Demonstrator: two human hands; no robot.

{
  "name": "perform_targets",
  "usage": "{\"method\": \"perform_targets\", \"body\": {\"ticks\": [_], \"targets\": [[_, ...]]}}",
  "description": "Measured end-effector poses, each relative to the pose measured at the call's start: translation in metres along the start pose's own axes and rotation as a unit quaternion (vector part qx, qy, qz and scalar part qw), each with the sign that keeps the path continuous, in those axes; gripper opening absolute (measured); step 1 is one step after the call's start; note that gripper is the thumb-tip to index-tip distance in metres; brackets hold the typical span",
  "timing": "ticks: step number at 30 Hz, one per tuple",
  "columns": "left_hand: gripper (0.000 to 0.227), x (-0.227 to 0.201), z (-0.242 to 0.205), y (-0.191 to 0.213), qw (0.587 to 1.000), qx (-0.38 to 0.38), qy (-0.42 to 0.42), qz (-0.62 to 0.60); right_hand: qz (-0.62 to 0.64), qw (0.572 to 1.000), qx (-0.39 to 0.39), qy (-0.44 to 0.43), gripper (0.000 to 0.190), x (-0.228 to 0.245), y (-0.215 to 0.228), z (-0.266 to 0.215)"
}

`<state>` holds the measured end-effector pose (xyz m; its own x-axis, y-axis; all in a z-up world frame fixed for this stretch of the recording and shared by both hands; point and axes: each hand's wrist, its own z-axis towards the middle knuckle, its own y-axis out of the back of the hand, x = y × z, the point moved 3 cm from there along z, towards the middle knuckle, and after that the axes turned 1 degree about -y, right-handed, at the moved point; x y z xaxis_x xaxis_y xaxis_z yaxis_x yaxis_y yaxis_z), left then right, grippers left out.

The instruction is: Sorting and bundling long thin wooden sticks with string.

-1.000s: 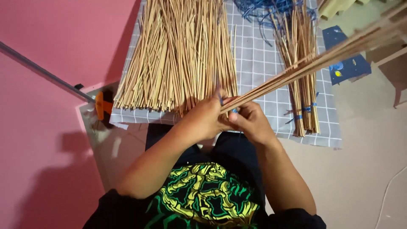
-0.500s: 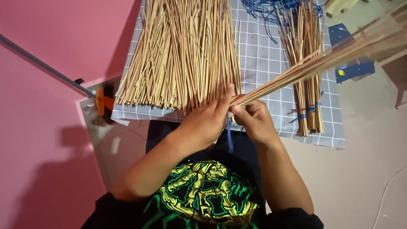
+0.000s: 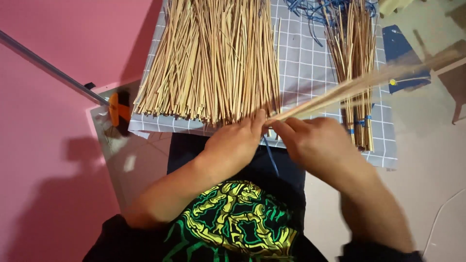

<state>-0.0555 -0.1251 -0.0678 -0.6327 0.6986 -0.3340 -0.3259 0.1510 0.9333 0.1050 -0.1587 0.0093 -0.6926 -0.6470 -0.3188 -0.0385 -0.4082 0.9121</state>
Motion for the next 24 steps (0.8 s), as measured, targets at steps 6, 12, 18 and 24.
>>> {"method": "perform_targets", "body": {"ticks": [6,12,18,24], "targets": [[0.017,-0.013,-0.002,0.007,0.993,-0.079,-0.002,-0.084,-0.025,0.993,0.064,0.093,0.011,-0.006,0.023,0.022],[0.017,-0.037,-0.019,0.009,0.992,-0.076,-0.097,0.021,0.241,0.921,0.305,0.004,0.021,-0.044,0.018,0.036],[0.027,-0.017,-0.013,-0.014,0.995,0.047,0.017,-0.092,-0.025,0.997,0.065,0.033,0.111,-0.04,0.007,0.047],[0.036,0.023,-0.029,-0.025,0.762,-0.017,0.108,-0.639,0.33,0.727,-0.597,-0.081,0.02,-0.013,-0.001,-0.089]]}}
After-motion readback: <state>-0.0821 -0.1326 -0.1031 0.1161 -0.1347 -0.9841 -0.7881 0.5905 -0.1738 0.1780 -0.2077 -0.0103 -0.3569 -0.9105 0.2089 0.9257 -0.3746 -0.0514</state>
